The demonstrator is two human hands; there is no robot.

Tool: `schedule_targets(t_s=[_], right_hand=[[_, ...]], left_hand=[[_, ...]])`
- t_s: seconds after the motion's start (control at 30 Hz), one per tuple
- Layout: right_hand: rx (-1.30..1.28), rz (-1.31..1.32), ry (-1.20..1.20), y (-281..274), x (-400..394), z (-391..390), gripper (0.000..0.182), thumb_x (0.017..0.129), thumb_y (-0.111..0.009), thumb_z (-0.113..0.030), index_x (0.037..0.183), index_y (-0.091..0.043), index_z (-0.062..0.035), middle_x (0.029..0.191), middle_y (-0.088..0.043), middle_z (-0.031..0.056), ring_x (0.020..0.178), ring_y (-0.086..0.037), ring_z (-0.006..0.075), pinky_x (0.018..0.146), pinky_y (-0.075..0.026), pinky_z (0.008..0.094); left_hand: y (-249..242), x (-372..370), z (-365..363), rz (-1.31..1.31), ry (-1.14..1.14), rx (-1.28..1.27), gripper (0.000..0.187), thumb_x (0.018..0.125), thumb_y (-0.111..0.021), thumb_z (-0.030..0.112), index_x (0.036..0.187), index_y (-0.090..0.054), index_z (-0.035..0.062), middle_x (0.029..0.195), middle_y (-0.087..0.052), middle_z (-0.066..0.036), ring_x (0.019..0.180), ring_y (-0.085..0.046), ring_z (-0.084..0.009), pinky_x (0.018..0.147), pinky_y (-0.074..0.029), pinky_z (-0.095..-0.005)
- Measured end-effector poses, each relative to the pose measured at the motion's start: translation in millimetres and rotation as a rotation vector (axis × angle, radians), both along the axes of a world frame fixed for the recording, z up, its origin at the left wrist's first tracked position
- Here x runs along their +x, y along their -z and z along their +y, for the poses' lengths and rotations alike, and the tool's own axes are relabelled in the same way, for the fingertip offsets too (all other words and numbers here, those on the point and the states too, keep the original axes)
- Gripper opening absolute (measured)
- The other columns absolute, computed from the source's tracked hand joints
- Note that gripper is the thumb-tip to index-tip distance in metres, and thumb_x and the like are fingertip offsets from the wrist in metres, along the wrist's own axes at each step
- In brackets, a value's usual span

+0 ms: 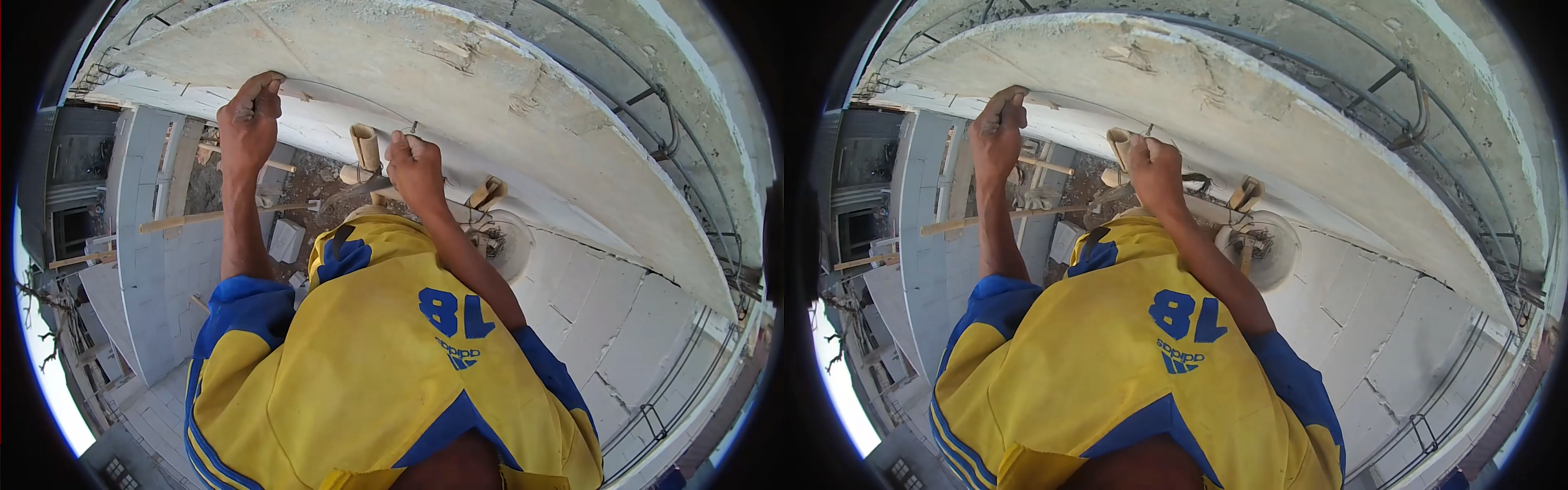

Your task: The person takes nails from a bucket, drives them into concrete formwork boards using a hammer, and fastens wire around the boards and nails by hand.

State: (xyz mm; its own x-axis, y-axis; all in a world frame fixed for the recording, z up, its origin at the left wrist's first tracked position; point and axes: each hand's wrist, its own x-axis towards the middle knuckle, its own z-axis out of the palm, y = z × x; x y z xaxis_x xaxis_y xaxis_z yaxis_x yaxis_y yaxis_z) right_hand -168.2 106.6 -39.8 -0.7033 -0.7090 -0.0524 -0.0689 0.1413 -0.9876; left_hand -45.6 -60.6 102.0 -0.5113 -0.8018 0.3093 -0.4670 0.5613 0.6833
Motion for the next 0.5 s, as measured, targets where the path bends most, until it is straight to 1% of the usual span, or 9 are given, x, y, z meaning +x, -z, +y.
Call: schedule_targets(t_s=[0.03, 0.1, 0.2, 0.23, 0.27, 0.37, 0.4, 0.47, 0.5], right_hand=[[-0.007, -0.001, 0.009, -24, 2, -3, 0.030, 0.096, -0.057, -0.019, 0.076, -0.056, 0.0031, 0.059, -0.055, 0.0237, 0.058, -0.060, 0.0419, 0.052, -0.044, 0.0477], [-0.108, 0.341, 0.001, -74, 0, -2, 0.027, 0.097, -0.055, -0.016, 0.077, -0.057, 0.0025, 0.061, -0.056, 0.0246, 0.060, -0.060, 0.0433, 0.052, -0.044, 0.0466], [0.048, 0.351, 0.010, -97, -23, 43, 0.027, 0.097, -0.055, -0.015, 0.077, -0.058, 0.0021, 0.062, -0.056, 0.0249, 0.063, -0.060, 0.0433, 0.053, -0.045, 0.0456], [-0.108, 0.501, 0.197, -69, -21, 43, 0.033, 0.101, -0.051, -0.020, 0.078, -0.057, 0.0025, 0.055, -0.055, 0.0130, 0.045, -0.052, 0.0247, 0.047, -0.042, 0.0320], [-0.108, 0.494, 0.188, -44, -17, 40, 0.033, 0.101, -0.051, -0.020, 0.078, -0.057, 0.0025, 0.055, -0.055, 0.0130, 0.045, -0.052, 0.0247, 0.047, -0.042, 0.0320], [-0.081, 0.027, 0.147, -3, -2, 23, 0.038, 0.103, -0.050, -0.029, 0.078, -0.056, -0.0011, 0.053, -0.051, 0.0030, 0.044, -0.046, 0.0093, 0.043, -0.035, 0.0272], [-0.091, 0.026, 0.145, -7, 2, 17, 0.038, 0.103, -0.050, -0.029, 0.078, -0.056, -0.0011, 0.053, -0.051, 0.0030, 0.044, -0.046, 0.0093, 0.043, -0.035, 0.0272], [-0.211, -0.428, 0.028, -21, 5, 7, 0.040, 0.103, -0.049, -0.033, 0.080, -0.057, -0.0020, 0.053, -0.050, 0.0028, 0.042, -0.042, 0.0084, 0.041, -0.032, 0.0256], [-0.217, -0.430, -0.016, -21, 9, 5, 0.040, 0.103, -0.049, -0.035, 0.082, -0.057, -0.0021, 0.053, -0.050, 0.0030, 0.041, -0.039, 0.0078, 0.040, -0.032, 0.0252]], left_hand=[[1, 1, -1, 0.007, 0.002, 0.002, 0.018, 0.096, -0.059, 0.014, 0.106, -0.070, 0.0034, 0.067, -0.057, -0.001, 0.064, -0.049, -0.0076, 0.060, -0.042, -0.0255], [3, 2, -6, 0.018, 0.016, -0.003, 0.018, 0.096, -0.059, 0.014, 0.106, -0.070, 0.0037, 0.067, -0.057, -0.001, 0.064, -0.049, -0.0076, 0.060, -0.042, -0.0255], [10, 0, -9, 0.024, 0.014, -0.033, 0.018, 0.097, -0.058, 0.014, 0.106, -0.070, 0.0038, 0.067, -0.057, -0.001, 0.064, -0.049, -0.0074, 0.059, -0.041, -0.0250], [10, 0, -9, 0.033, 0.020, -0.014, 0.018, 0.097, -0.058, 0.014, 0.105, -0.070, 0.0039, 0.067, -0.057, 0.000, 0.064, -0.049, -0.0076, 0.059, -0.041, -0.0247], [9, 2, -8, 0.043, 0.021, 0.001, 0.017, 0.097, -0.058, 0.013, 0.104, -0.070, 0.0039, 0.067, -0.057, 0.000, 0.064, -0.049, -0.0077, 0.060, -0.041, -0.0245], [-2, 0, -4, -0.048, 0.014, -0.026, 0.014, 0.096, -0.059, 0.011, 0.104, -0.068, 0.0037, 0.066, -0.061, -0.005, 0.060, -0.054, -0.0104, 0.059, -0.045, -0.0251], [-4, 2, -5, -0.049, 0.011, -0.035, 0.014, 0.096, -0.059, 0.011, 0.104, -0.068, 0.0037, 0.066, -0.061, -0.005, 0.060, -0.054, -0.0104, 0.059, -0.045, -0.0251], [-9, 4, -6, -0.117, 0.096, -0.231, 0.011, 0.096, -0.060, 0.010, 0.103, -0.066, 0.0052, 0.068, -0.064, -0.006, 0.057, -0.058, -0.0161, 0.056, -0.045, -0.0262], [-20, 5, -8, -0.102, 0.101, -0.253, 0.011, 0.096, -0.060, 0.010, 0.103, -0.066, 0.0052, 0.068, -0.064, -0.006, 0.057, -0.058, -0.0161, 0.056, -0.045, -0.0262]])
